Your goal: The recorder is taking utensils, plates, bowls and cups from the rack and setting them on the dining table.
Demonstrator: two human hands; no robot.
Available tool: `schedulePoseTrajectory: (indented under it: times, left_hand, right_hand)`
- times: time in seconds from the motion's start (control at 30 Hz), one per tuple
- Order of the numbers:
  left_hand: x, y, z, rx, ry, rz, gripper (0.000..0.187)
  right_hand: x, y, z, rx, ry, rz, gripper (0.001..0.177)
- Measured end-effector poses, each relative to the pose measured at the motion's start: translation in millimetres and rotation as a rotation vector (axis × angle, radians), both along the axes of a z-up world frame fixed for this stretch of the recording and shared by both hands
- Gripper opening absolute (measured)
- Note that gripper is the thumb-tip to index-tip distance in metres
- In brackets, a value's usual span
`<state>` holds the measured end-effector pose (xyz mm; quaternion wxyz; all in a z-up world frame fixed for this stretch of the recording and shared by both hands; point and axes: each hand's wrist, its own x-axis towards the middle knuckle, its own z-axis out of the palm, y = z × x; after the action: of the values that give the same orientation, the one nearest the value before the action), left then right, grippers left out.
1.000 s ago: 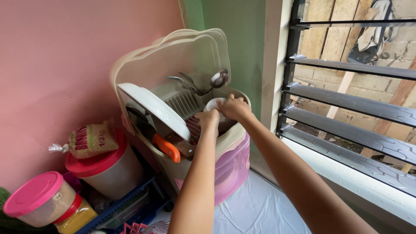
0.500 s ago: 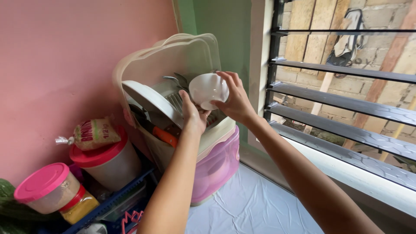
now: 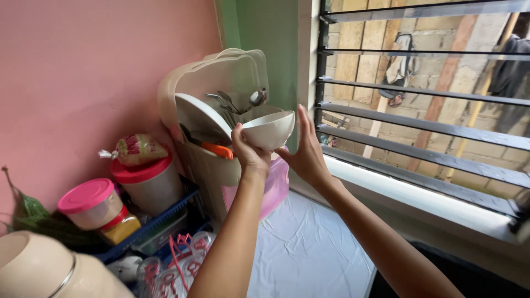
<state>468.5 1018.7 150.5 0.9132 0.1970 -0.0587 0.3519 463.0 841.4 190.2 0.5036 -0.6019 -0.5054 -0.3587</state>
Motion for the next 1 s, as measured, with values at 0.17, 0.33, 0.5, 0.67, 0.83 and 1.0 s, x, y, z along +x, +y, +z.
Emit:
schedulePoseTrajectory:
  times: [0.17,0.33,0.5,0.67,0.83,1.0]
  left_hand:
    - [-81,-66,13,0.168,0.052,0.049,0.046]
    - [-138,-129,-12,0.227,0.086,-0.028,0.047]
    - [-184,-223,-33,0.331,0.105,-0.099,0.038]
    - [-205,-327,-55,0.289,0.145,-0.352,0.036]
    - [-224,-442,-70,0.268,0.168,-0.62,0.034]
    - [-258,-576,-90,0.331,0.138,-0.904,0.033]
  right_hand:
    - [-28,-40,-25,-0.062,1.044,0.651,0.087]
    - [-97,-114,-42,0.262,1.452,0.908,0.05]
    - [-168,-190,-61,0.383,1.474,0.537,0.063]
    - [-213,-289,-78,0.521,1.457,0.326,0.069]
    - [-253,-403,-103,0.701,1.36,0.116,0.071]
    - [-323,-530,-120,0.935,1.287,-0.184,0.069]
